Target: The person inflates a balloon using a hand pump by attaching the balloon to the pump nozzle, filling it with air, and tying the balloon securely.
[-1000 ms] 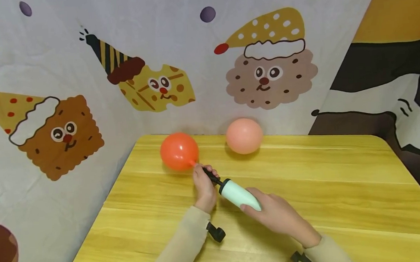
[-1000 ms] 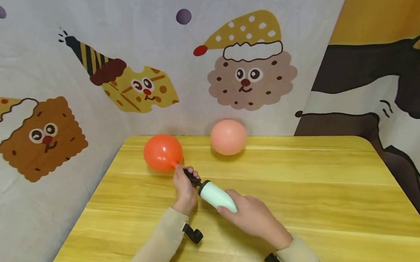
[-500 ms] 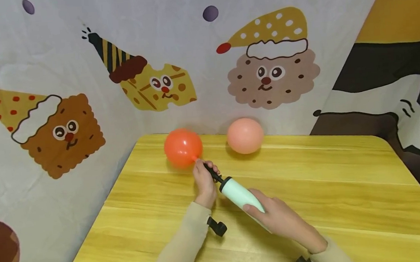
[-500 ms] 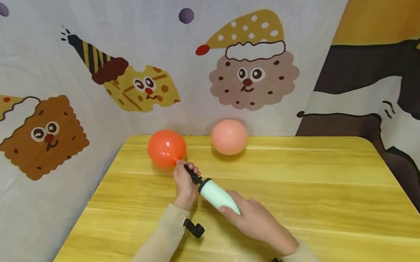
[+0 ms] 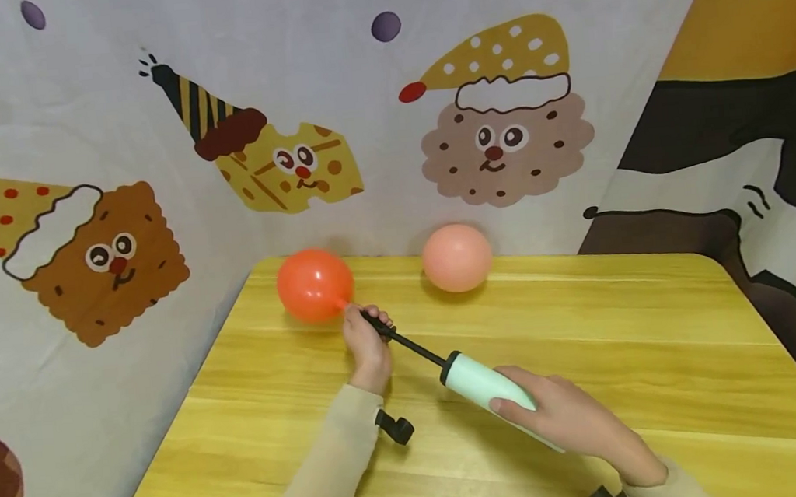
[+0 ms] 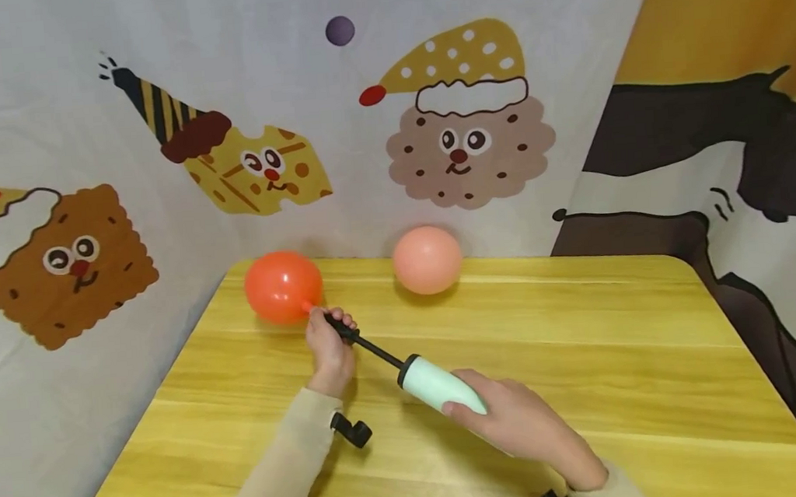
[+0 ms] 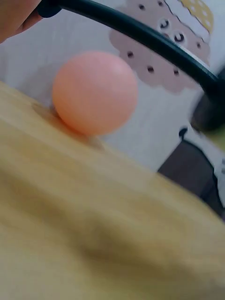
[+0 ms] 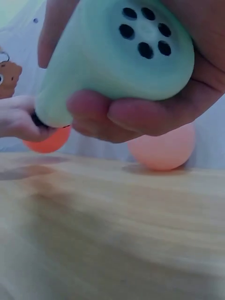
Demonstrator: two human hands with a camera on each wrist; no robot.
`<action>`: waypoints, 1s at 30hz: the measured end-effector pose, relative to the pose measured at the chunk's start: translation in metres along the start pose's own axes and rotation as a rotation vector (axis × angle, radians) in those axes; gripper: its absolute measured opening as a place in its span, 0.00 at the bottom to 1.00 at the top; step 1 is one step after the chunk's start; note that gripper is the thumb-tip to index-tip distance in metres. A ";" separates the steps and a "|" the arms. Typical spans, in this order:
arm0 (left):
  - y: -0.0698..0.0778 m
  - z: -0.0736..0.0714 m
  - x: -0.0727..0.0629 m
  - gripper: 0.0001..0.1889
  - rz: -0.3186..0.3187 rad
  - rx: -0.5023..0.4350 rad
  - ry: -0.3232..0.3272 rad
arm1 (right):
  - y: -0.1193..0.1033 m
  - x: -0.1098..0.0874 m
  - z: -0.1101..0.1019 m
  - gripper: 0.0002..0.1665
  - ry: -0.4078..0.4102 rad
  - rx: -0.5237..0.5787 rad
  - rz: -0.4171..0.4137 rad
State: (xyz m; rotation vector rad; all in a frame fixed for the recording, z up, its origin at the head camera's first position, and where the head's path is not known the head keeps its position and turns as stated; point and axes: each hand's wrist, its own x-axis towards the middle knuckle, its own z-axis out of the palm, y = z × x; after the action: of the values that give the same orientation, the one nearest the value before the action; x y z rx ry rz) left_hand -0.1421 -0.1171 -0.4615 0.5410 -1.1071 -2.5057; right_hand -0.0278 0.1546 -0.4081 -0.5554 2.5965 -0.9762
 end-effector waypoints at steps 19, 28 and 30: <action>-0.034 0.003 -0.032 0.19 -0.075 0.141 -0.080 | -0.013 0.042 0.039 0.37 0.055 0.054 0.070; -0.016 0.000 -0.020 0.17 -0.083 0.056 -0.055 | -0.015 0.030 0.040 0.36 0.051 0.077 0.015; -0.009 0.001 -0.012 0.17 -0.068 0.028 -0.039 | -0.015 0.023 0.034 0.37 0.033 0.086 0.021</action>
State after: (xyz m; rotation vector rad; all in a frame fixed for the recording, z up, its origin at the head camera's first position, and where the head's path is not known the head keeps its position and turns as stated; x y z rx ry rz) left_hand -0.1333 -0.1051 -0.4652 0.5484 -1.1582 -2.5726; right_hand -0.0302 0.1148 -0.4263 -0.4929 2.5691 -1.0925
